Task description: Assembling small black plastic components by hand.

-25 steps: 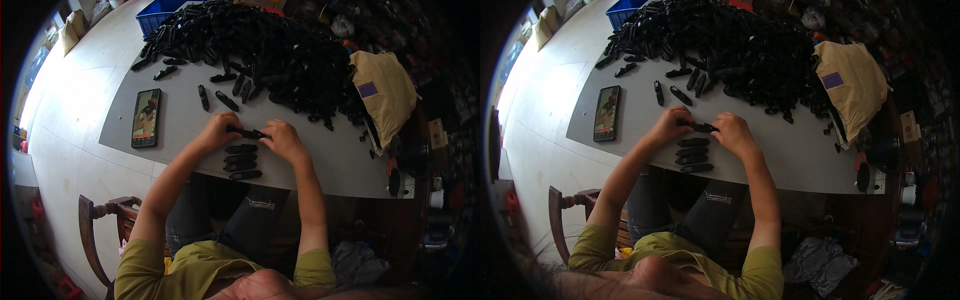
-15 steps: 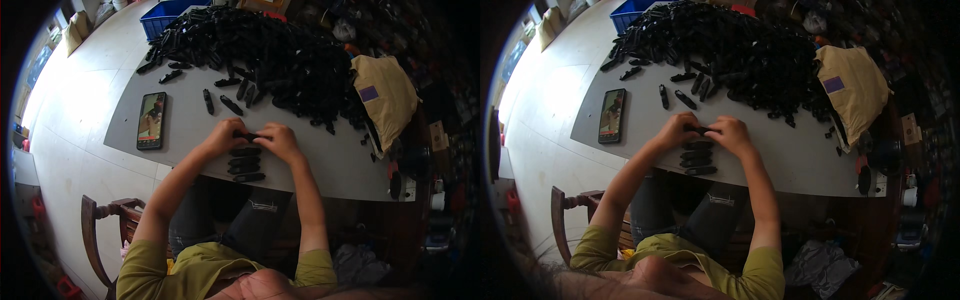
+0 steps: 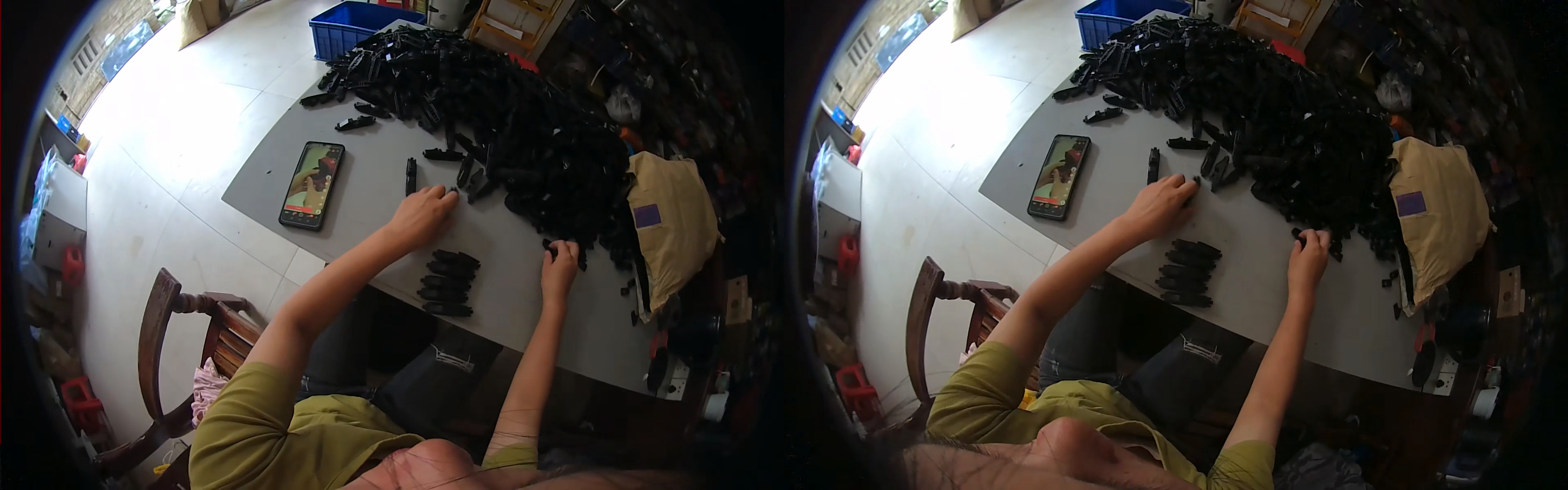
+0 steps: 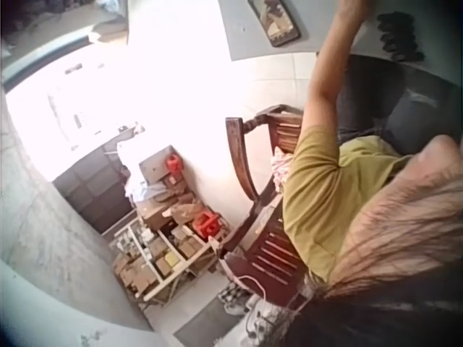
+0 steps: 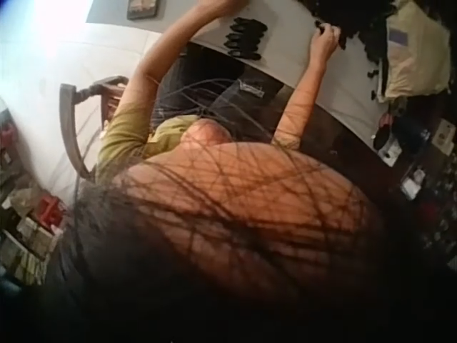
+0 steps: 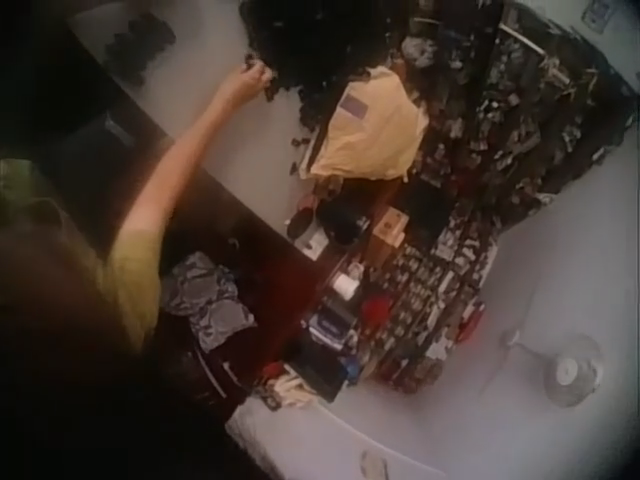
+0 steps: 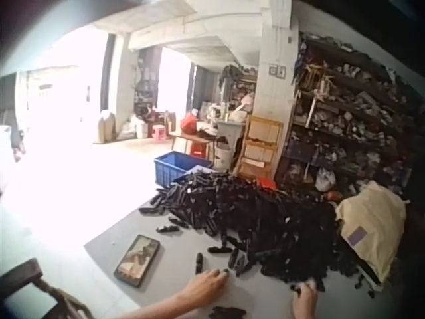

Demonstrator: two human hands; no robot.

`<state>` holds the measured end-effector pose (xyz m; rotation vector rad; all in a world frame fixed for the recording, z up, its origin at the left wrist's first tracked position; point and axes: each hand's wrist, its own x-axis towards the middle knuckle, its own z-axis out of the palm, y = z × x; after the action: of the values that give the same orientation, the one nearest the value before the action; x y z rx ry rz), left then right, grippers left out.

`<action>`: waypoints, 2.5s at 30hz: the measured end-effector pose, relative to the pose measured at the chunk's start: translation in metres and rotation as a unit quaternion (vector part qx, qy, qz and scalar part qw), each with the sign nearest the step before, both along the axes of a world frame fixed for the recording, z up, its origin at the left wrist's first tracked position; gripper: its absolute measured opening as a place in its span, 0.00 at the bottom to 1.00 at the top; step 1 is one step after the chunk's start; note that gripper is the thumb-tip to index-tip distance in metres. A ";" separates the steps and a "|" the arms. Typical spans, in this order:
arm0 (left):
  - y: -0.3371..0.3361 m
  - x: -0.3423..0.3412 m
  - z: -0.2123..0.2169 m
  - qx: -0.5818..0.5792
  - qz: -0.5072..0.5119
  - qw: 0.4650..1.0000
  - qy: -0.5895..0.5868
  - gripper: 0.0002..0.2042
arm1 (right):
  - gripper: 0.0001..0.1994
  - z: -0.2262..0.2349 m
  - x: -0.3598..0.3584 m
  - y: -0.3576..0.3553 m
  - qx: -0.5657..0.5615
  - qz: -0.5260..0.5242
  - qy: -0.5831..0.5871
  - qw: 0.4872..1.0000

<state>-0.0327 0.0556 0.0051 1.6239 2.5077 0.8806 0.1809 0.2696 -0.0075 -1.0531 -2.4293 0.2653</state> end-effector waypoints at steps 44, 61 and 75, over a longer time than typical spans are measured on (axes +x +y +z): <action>0.007 0.004 -0.021 0.146 -0.178 0.955 -0.184 0.11 | 0.13 0.022 -0.037 -0.072 -0.188 0.264 0.118 0.938; 0.006 0.002 -0.017 0.132 -0.190 0.951 -0.204 0.11 | 0.10 0.028 -0.035 -0.072 -0.211 0.235 0.093 0.944; 0.006 0.007 -0.015 0.138 -0.168 0.960 -0.174 0.11 | 0.12 0.010 -0.045 -0.077 -0.087 0.278 0.127 0.948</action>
<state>-0.0257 0.0621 -0.0097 1.7119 1.8737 1.3696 0.1359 0.1928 0.0029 -0.3401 -2.4390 0.7615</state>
